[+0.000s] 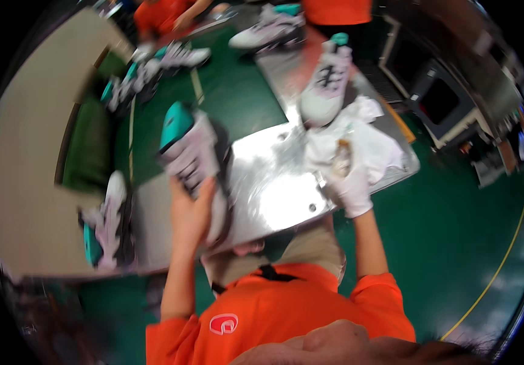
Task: The person uses a syringe to inject a liquid substance into the seams of white and pink sneakers on a factory assembly line. They handle multiple shoes one by one, rotating them to access different areas, and place them on a metal table after treatment.
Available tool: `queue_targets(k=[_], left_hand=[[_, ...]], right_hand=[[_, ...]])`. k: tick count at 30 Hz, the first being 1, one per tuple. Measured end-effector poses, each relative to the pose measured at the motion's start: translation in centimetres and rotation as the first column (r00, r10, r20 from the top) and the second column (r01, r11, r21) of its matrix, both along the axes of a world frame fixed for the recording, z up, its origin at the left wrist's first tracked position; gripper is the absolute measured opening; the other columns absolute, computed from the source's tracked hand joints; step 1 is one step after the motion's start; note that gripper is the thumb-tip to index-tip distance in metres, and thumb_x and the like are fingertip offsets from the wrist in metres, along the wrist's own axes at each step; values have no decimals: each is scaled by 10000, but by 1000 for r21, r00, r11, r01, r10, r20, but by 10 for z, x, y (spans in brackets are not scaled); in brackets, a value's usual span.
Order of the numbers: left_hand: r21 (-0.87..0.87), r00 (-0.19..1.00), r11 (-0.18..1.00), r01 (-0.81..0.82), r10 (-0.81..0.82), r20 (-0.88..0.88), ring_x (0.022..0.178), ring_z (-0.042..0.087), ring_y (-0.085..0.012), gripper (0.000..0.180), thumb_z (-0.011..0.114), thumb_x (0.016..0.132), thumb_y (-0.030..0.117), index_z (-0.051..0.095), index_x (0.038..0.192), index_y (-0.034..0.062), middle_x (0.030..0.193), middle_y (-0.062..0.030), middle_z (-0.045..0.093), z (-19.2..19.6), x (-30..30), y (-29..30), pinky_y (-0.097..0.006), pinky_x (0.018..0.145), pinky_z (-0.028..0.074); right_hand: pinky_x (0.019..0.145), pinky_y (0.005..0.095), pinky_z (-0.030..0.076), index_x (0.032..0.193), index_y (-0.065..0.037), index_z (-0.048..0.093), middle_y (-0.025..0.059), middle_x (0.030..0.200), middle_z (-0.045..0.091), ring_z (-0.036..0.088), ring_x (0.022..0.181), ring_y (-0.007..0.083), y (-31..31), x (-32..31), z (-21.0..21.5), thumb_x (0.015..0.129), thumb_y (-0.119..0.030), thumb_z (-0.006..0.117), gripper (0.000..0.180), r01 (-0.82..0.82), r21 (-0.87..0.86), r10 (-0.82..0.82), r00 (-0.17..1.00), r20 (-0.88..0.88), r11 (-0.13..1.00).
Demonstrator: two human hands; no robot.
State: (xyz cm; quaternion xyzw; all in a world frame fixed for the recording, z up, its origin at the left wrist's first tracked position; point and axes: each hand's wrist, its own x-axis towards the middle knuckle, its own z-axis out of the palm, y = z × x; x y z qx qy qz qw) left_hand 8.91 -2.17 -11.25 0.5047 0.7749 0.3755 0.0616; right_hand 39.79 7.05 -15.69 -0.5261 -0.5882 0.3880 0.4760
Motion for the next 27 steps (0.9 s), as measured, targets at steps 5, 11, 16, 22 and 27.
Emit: queue_targets(k=[5, 11, 16, 22, 27], left_hand=[[-321, 800, 741, 590, -590, 109, 1010, 670, -409, 615, 695, 895, 192, 450, 1420, -14, 1144, -243, 668, 72, 18, -64, -403, 877, 529], [-162, 371, 702, 693, -541, -755, 1344, 443, -347, 818, 835, 625, 60, 534, 1380, 150, 1411, -124, 517, 115, -15, 52, -553, 1154, 280], [-325, 355, 529, 784, -811, -464, 1213, 519, -387, 686, 837, 603, 27, 548, 1224, 71, 1259, -135, 569, 96, -60, 74, -555, 1131, 327], [-24, 404, 657, 754, -492, -771, 1085, 618, -379, 373, 700, 751, 35, 544, 1089, 41, 1121, -198, 595, 56, -91, -51, -616, 998, 444], [93, 482, 709, 699, -371, -794, 967, 662, -423, 328, 645, 777, 13, 506, 1072, 51, 1032, -230, 604, 21, -77, -112, -551, 817, 588]], right_hand=[[880, 297, 483, 1404, 12, 386, 130, 1219, 537, 554, 1032, 170, -39, 13, 3, 619, -74, 847, 913, -167, -57, 153, 970, -190, 984], [1000, 319, 421, 1408, -4, 386, 120, 1285, 506, 513, 1139, 193, -54, 28, 16, 617, -65, 843, 916, -194, -129, 184, 979, -85, 972], [992, 310, 434, 1447, -23, 375, 109, 1273, 536, 519, 1159, 193, -43, 25, 29, 626, -57, 833, 941, -230, -176, 232, 973, -13, 957], [933, 288, 472, 1442, -10, 412, 95, 1303, 544, 532, 1118, 140, -46, 32, 40, 624, -26, 803, 907, -206, -286, 237, 969, 76, 936], [809, 271, 503, 1417, 3, 439, 82, 1140, 589, 585, 917, 148, -51, 31, 39, 616, 6, 732, 852, -205, -280, 185, 978, -96, 938]])
